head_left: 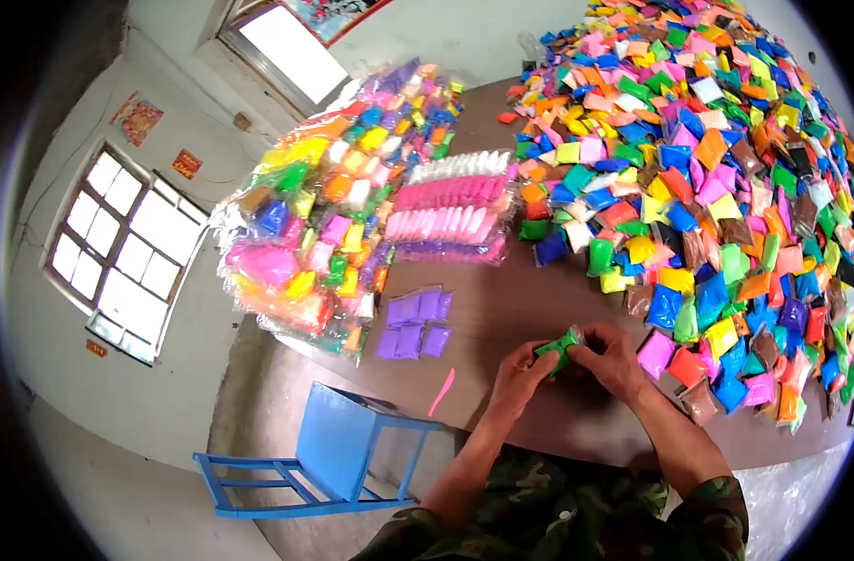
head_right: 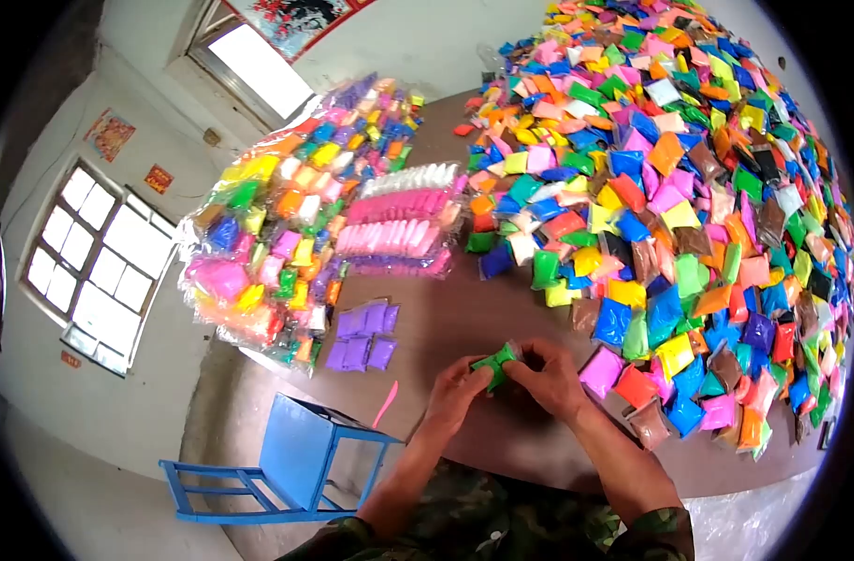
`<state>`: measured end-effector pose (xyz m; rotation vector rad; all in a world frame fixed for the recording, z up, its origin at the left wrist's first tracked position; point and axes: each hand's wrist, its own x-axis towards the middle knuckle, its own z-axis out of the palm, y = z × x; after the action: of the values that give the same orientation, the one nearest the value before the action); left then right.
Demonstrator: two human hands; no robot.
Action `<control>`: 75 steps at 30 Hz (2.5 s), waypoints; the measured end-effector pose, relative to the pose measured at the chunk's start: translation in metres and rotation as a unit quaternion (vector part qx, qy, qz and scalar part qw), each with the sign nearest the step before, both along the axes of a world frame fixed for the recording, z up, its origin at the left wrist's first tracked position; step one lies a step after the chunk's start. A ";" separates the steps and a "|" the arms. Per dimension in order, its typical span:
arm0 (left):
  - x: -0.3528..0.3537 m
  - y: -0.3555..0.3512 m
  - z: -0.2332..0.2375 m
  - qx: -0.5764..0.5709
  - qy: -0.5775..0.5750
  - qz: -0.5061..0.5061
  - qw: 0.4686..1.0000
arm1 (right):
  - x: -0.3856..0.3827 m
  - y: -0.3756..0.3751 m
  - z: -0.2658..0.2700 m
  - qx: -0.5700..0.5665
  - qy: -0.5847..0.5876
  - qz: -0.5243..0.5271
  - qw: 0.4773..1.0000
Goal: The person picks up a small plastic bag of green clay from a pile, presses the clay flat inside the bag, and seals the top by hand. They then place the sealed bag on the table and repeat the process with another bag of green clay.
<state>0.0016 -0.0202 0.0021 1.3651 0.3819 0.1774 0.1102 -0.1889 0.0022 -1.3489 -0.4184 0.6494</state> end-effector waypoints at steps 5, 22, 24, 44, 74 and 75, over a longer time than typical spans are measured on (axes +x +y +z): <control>0.003 0.006 -0.008 0.062 0.015 -0.017 0.998 | -0.005 0.000 -0.003 0.018 -0.054 -0.017 0.998; 0.000 0.013 -0.008 0.016 0.002 -0.045 0.999 | -0.004 0.001 -0.007 0.005 -0.064 -0.011 0.998; 0.001 0.013 -0.011 0.048 -0.011 -0.043 0.998 | -0.004 0.005 -0.008 0.006 -0.066 -0.022 0.998; -0.002 0.011 -0.016 0.068 0.056 -0.047 0.995 | -0.012 0.007 -0.010 -0.085 -0.116 -0.037 0.989; 0.002 0.006 0.001 0.057 0.047 -0.004 0.997 | -0.010 0.009 -0.007 0.009 -0.010 -0.033 0.999; 0.003 0.003 0.001 0.058 0.040 0.018 0.997 | -0.009 0.010 -0.007 0.016 0.001 -0.014 1.000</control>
<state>0.0043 -0.0172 0.0029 1.4841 0.4694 0.1782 0.1016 -0.1790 -0.0045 -1.3225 -0.4068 0.6185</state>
